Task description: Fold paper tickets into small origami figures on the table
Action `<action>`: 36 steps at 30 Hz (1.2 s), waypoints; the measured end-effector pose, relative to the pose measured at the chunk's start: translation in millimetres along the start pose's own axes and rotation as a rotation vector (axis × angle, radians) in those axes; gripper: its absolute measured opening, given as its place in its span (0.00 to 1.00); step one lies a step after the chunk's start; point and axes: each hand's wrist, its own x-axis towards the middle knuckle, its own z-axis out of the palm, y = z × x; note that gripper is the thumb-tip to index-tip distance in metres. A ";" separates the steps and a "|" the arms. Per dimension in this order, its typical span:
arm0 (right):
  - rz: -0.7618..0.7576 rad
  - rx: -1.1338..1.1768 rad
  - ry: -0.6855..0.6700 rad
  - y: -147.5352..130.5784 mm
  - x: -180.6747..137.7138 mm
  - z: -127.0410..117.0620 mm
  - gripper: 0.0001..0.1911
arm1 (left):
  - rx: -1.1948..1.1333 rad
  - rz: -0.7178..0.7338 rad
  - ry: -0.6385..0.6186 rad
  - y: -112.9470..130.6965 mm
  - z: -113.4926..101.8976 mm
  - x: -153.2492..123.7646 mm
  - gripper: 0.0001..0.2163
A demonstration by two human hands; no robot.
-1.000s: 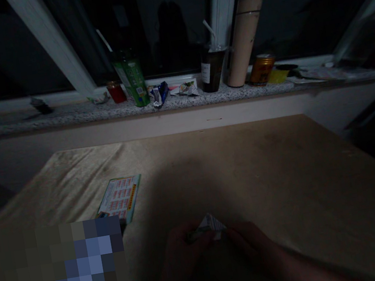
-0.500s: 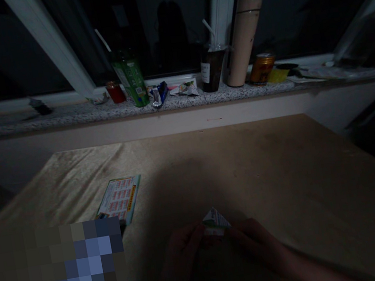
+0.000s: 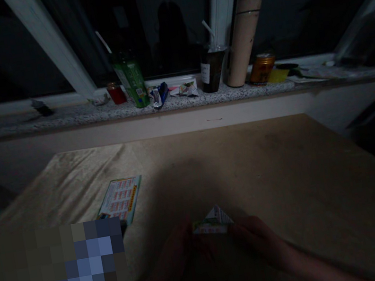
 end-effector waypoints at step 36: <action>0.008 0.026 0.025 0.9 0.3 0.1 0.28 | 0.710 0.153 0.231 -7.1 -4.8 -19.4 0.22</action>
